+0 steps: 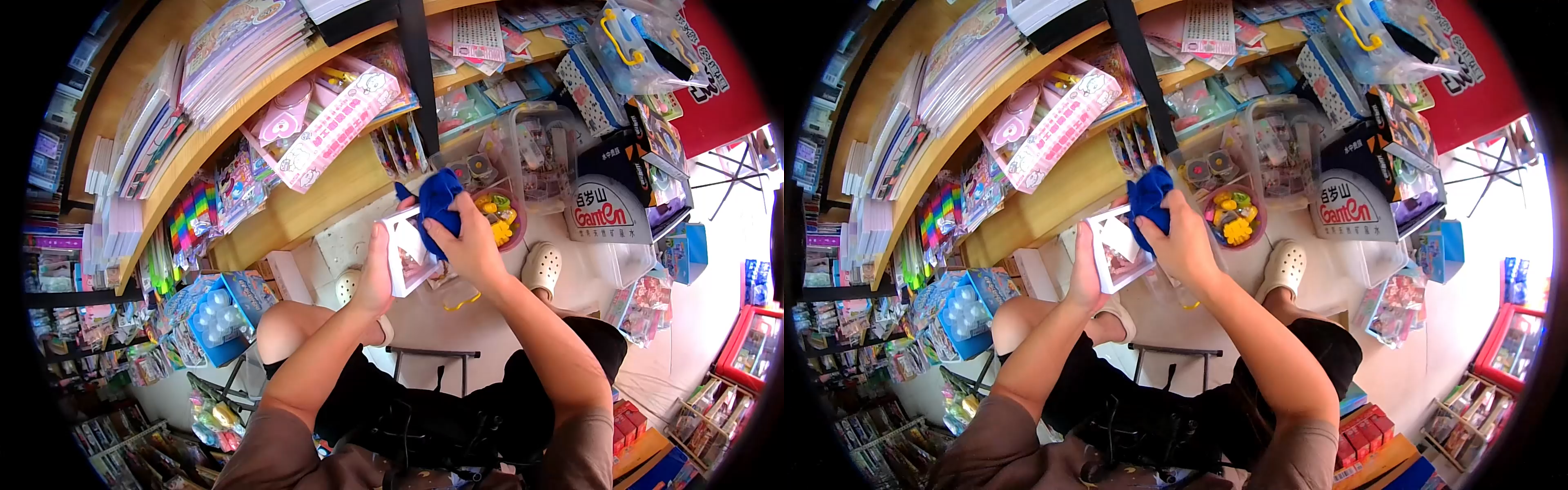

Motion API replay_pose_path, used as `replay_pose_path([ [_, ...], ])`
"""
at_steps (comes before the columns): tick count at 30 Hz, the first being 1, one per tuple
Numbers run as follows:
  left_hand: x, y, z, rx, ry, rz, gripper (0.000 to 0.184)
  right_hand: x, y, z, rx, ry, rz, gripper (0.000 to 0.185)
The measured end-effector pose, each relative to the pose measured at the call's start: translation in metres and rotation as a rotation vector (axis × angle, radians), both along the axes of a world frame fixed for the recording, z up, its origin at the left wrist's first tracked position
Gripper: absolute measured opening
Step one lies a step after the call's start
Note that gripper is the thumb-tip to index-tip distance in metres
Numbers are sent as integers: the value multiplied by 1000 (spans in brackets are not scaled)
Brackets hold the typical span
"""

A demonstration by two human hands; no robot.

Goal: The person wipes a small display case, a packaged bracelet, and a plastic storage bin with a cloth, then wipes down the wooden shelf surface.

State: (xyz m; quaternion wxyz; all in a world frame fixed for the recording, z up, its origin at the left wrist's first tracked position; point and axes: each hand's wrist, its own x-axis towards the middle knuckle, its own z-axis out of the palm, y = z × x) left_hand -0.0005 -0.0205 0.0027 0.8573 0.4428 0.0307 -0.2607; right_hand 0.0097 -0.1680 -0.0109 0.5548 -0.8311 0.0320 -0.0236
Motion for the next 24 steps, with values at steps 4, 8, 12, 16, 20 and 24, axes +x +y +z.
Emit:
replay_pose_path([
  [4, -3, 1, -4, 116, -141, -35, 68, -3, -1, 4, -163, 147, 48, 34],
  [8, -9, 7, -22, 261, -264, -83, 67, -5, -5, 9, -270, 143, 41, 34],
  [12, -10, 1, -11, 152, -86, -95, 69, -2, -7, 11, -322, 95, -26, 35],
  [16, -14, 1, -10, 260, -236, -110, 73, -1, 0, 2, -226, 222, 5, 43],
  [20, -10, 4, -6, 374, -433, -118, 81, -1, 5, -5, -36, 360, 14, 51],
  [24, -4, 4, 1, 329, -479, -83, 87, -5, 5, -11, 3, 378, 59, 59],
])
